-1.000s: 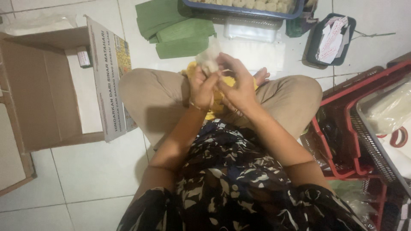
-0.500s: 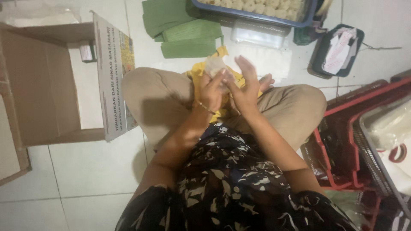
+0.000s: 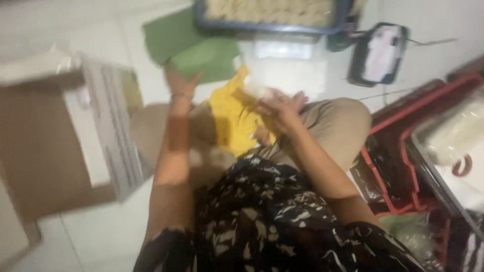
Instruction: The person sits on the floor and wraps small white round products in green paper, folds the paper around each item, presses a label sticker onto the wrapped package, and places the finished packages into a cardboard box, taking new items one at a time from a tray.
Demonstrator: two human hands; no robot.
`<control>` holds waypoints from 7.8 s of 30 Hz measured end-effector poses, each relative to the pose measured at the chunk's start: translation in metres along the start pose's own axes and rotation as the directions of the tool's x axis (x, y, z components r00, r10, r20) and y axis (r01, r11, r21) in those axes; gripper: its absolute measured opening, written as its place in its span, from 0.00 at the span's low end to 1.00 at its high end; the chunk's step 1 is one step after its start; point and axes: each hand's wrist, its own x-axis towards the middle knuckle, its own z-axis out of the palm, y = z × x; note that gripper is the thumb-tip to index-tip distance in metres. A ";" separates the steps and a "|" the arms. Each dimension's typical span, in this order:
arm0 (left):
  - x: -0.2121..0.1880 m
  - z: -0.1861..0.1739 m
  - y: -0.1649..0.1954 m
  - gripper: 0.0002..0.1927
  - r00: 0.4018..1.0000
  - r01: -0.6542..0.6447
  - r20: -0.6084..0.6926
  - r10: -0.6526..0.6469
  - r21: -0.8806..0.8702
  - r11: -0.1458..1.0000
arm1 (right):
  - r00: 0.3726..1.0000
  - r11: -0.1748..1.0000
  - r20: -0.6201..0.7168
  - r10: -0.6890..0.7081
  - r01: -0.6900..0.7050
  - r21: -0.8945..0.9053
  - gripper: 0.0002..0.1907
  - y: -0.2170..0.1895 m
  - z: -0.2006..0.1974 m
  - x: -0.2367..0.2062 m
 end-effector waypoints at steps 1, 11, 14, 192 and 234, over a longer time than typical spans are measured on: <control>0.007 -0.005 -0.005 0.57 0.939 0.333 0.155 -0.308 -0.184 0.925 | 0.998 1.000 0.055 0.012 -0.011 -0.014 0.24 0.003 0.001 -0.001; -0.019 -0.039 0.020 0.20 0.921 0.363 0.130 -0.367 -0.624 0.692 | 0.989 0.981 0.053 -0.135 0.141 -0.131 0.20 -0.010 0.022 -0.027; -0.052 -0.052 0.049 0.20 0.854 0.489 0.437 -0.281 -0.859 0.152 | 0.985 0.980 0.144 -0.090 0.113 -0.161 0.20 -0.026 0.030 -0.043; -0.105 -0.040 0.215 0.23 0.964 0.262 0.264 0.019 -0.963 0.056 | 0.536 0.194 0.574 -0.619 0.813 -0.549 0.17 -0.098 0.121 -0.104; 0.036 0.094 0.149 0.13 0.992 0.107 0.097 -0.079 -0.336 0.936 | 0.850 0.774 -0.159 -0.502 0.360 -0.521 0.15 -0.121 0.017 0.098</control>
